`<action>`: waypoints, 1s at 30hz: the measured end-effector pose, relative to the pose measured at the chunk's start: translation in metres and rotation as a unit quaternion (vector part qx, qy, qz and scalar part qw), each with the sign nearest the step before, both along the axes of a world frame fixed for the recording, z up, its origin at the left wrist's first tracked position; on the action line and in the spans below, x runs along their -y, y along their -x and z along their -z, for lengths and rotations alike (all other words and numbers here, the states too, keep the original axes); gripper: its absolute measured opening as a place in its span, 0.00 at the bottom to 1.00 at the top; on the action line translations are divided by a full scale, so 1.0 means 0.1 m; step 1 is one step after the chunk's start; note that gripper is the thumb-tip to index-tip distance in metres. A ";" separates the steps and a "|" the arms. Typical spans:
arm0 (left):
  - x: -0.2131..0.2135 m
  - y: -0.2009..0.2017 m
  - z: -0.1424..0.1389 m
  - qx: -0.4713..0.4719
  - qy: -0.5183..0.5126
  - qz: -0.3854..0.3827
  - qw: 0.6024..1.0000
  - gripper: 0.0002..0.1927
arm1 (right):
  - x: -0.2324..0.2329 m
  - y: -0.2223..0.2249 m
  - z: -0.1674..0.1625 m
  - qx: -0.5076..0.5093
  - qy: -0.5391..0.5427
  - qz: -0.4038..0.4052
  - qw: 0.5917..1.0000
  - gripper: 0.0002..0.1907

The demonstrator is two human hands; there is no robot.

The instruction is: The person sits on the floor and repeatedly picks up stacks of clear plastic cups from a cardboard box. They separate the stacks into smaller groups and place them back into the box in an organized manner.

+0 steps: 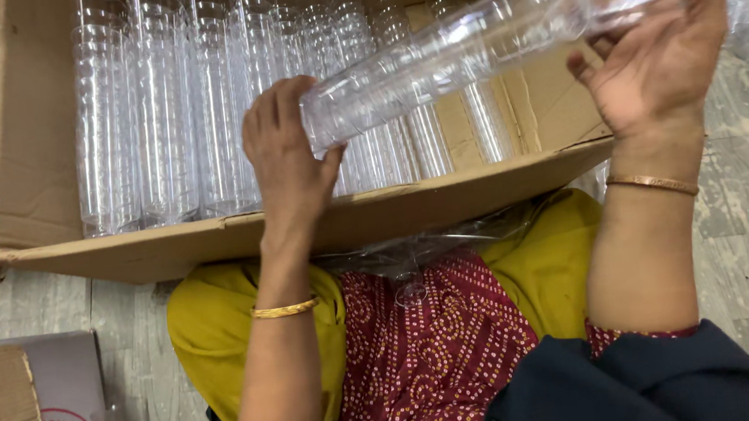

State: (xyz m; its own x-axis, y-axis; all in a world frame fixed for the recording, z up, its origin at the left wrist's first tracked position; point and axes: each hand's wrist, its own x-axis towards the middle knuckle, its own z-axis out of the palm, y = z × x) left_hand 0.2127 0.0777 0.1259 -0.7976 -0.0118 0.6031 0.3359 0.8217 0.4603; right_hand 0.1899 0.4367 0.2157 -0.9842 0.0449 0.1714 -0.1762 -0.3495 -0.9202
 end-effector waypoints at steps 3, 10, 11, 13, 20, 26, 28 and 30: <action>0.21 -0.15 -0.11 -0.004 -0.002 -0.014 1.000 0.43 | -0.01 0.01 0.10 -0.055 0.110 0.004 0.992 0.43; 0.95 -0.59 -0.50 0.002 -0.054 -0.084 0.995 0.43 | 0.87 -0.18 0.67 0.025 -0.047 0.118 0.992 0.49; 1.07 -0.63 -0.54 0.010 -0.058 -0.106 0.993 0.42 | 1.03 -0.20 0.73 0.007 -0.161 0.089 0.983 0.45; 1.32 -0.69 -0.60 0.030 -0.066 -0.150 0.986 0.41 | 1.21 -0.26 0.78 -0.049 -0.357 0.080 0.929 0.41; 1.98 -0.47 -0.55 0.027 -0.019 -0.273 0.961 0.33 | 1.27 -0.38 0.80 -0.168 -0.576 0.134 0.789 0.42; 2.20 -0.05 -0.28 0.189 -0.170 -0.297 0.920 0.36 | 1.29 -0.39 0.81 -0.184 -0.594 0.137 0.771 0.42; 2.20 0.03 -0.16 0.169 -0.072 -0.293 0.938 0.34 | 1.30 -0.39 0.79 -0.186 -0.591 0.137 0.773 0.42; 2.24 0.03 -0.08 0.166 -0.088 -0.301 0.935 0.31 | 1.31 -0.40 0.77 -0.167 -0.590 0.138 0.778 0.42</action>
